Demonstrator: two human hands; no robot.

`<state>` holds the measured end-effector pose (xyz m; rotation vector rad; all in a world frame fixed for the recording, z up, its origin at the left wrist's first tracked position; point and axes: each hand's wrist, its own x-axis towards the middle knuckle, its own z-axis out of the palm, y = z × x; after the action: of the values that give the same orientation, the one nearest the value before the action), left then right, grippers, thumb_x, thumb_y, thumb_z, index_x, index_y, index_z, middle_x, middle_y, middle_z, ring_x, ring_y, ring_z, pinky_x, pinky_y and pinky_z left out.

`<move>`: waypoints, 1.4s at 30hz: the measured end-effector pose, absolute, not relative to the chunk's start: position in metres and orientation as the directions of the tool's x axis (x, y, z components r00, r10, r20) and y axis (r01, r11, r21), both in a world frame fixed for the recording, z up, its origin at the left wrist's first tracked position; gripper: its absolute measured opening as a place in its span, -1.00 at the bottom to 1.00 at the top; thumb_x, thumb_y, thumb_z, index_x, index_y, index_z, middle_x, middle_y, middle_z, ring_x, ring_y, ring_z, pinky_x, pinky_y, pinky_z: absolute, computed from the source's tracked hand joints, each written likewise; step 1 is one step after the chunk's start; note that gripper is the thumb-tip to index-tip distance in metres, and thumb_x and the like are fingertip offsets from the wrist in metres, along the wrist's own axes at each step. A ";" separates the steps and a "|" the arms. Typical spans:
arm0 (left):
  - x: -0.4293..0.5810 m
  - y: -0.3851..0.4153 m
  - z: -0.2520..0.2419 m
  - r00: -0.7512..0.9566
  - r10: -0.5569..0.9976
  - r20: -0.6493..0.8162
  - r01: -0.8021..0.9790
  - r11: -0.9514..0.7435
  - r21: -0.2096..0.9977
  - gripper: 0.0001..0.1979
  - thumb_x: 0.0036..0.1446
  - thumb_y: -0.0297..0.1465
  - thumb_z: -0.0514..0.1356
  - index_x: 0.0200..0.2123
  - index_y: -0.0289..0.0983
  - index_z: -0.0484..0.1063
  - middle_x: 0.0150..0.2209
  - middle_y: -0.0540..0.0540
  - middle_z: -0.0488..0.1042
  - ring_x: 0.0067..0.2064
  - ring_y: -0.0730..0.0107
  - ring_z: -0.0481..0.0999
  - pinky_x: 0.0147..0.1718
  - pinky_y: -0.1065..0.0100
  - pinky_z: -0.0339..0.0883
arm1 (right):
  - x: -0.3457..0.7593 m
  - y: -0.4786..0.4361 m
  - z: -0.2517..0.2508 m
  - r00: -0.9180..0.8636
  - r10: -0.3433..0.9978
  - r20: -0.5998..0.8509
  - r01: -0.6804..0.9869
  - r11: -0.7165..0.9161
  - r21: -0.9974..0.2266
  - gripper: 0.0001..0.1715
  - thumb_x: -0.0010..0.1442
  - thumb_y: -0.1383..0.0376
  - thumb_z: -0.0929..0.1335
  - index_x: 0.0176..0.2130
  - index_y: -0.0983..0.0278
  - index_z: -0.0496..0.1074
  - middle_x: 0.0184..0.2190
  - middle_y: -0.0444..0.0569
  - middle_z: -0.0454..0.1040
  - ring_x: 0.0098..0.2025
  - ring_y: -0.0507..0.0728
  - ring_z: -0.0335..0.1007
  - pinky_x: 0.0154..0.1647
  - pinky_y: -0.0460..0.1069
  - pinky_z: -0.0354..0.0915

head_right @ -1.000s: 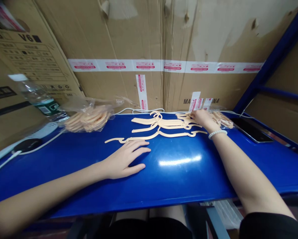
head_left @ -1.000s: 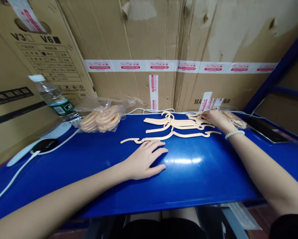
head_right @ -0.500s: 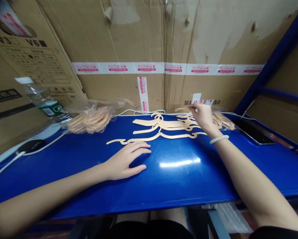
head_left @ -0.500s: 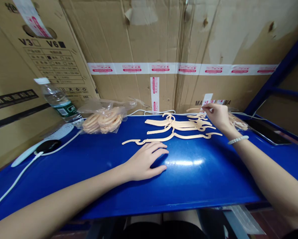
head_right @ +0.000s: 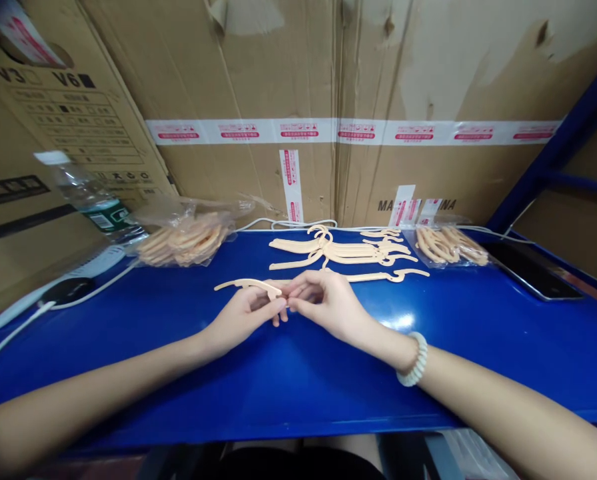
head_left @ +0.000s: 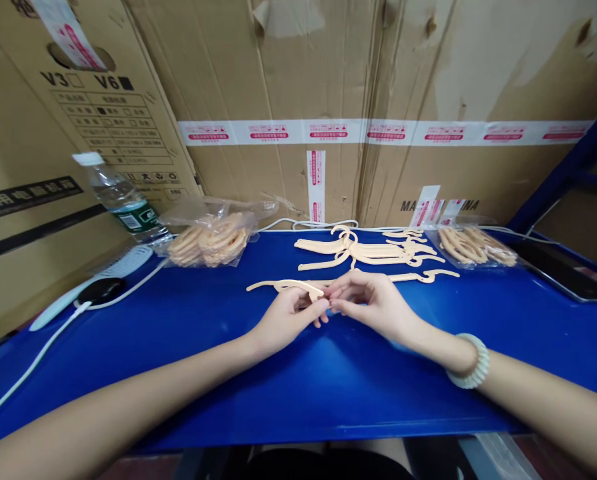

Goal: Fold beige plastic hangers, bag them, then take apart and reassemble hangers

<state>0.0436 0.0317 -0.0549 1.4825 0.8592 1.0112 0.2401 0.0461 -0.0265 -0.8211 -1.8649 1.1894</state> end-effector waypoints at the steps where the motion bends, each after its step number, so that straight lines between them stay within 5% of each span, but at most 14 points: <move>1: 0.043 0.032 -0.055 0.366 0.920 0.141 -0.025 -0.142 0.990 -0.62 0.15 -0.11 0.32 -0.23 -0.35 0.49 -0.42 -0.09 0.53 -0.41 0.39 0.52 -0.40 0.38 0.44 | 0.240 0.046 -0.026 -0.505 0.822 0.264 0.127 0.373 -0.919 -0.73 0.14 0.18 0.49 -0.21 0.31 0.54 -0.39 -0.02 0.62 -0.37 0.10 0.57 -0.29 -0.01 0.49; 7: 0.040 0.031 -0.055 0.286 0.957 0.055 -0.156 -0.010 0.988 -0.60 0.13 -0.09 0.36 -0.26 -0.33 0.44 -0.24 -0.17 0.62 -0.37 0.37 0.58 -0.36 0.35 0.47 | 0.271 0.077 0.000 -0.426 0.815 0.394 0.284 0.534 -0.796 -0.68 0.20 0.07 0.45 -0.24 0.28 0.55 -0.31 0.01 0.63 -0.30 0.16 0.57 -0.27 0.03 0.47; 12: 0.034 0.032 -0.049 0.180 0.984 0.015 -0.182 0.019 0.983 -0.62 0.02 -0.18 0.44 -0.29 -0.32 0.43 -0.37 -0.10 0.58 -0.39 0.38 0.55 -0.38 0.37 0.42 | 0.326 0.112 0.013 -0.435 0.784 0.444 0.793 0.567 -0.225 -0.83 0.23 0.30 0.35 -0.22 0.23 0.57 -0.29 0.02 0.64 -0.24 0.23 0.56 -0.17 0.10 0.43; 15: 0.029 0.037 -0.041 0.109 0.994 0.024 -0.189 -0.003 0.982 -0.64 -0.04 -0.25 0.47 -0.33 -0.33 0.43 -0.43 -0.05 0.53 -0.41 0.41 0.51 -0.40 0.38 0.38 | 0.346 0.128 0.002 -0.471 0.804 0.362 0.844 0.530 -0.079 -0.80 0.24 0.32 0.34 -0.20 0.24 0.58 -0.21 0.06 0.65 -0.18 0.27 0.57 -0.14 0.10 0.41; 28: 0.022 0.045 -0.032 -0.031 0.998 0.056 -0.260 -0.062 0.964 -0.70 -0.10 -0.31 0.47 -0.34 -0.34 0.54 -0.45 0.01 0.44 -0.40 0.48 0.39 -0.37 0.40 0.29 | 0.339 0.143 -0.026 -0.559 0.727 0.399 0.753 0.647 -0.123 -0.87 0.19 0.28 0.36 -0.36 0.26 0.50 -0.33 0.10 0.54 -0.20 0.29 0.46 -0.12 0.14 0.36; 34: 0.018 0.052 -0.031 -0.062 0.998 0.024 -0.332 -0.043 0.942 -0.71 -0.09 -0.34 0.47 -0.35 -0.33 0.48 -0.47 0.02 0.43 -0.41 0.48 0.39 -0.35 0.40 0.28 | 0.341 0.136 -0.013 -0.462 0.775 0.430 0.696 0.618 -0.367 -0.77 0.19 0.11 0.38 -0.36 0.22 0.42 -0.39 0.00 0.52 -0.34 0.21 0.47 -0.26 0.08 0.40; 42: 0.013 0.058 -0.031 -0.102 0.995 -0.023 -0.473 -0.028 0.881 -0.81 0.01 -0.49 0.36 -0.45 -0.31 0.36 -0.19 -0.05 0.46 -0.15 0.39 0.46 -0.08 0.28 0.38 | 0.334 0.116 0.016 -0.469 0.787 0.400 0.513 0.612 -0.602 -0.58 0.16 -0.02 0.47 -0.17 0.25 0.52 -0.21 0.07 0.57 -0.17 0.24 0.51 -0.07 0.10 0.44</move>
<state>0.0128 0.0585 -0.0308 0.7870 0.9054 1.4801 0.3341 0.1163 0.0160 -1.0189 -2.1706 0.5312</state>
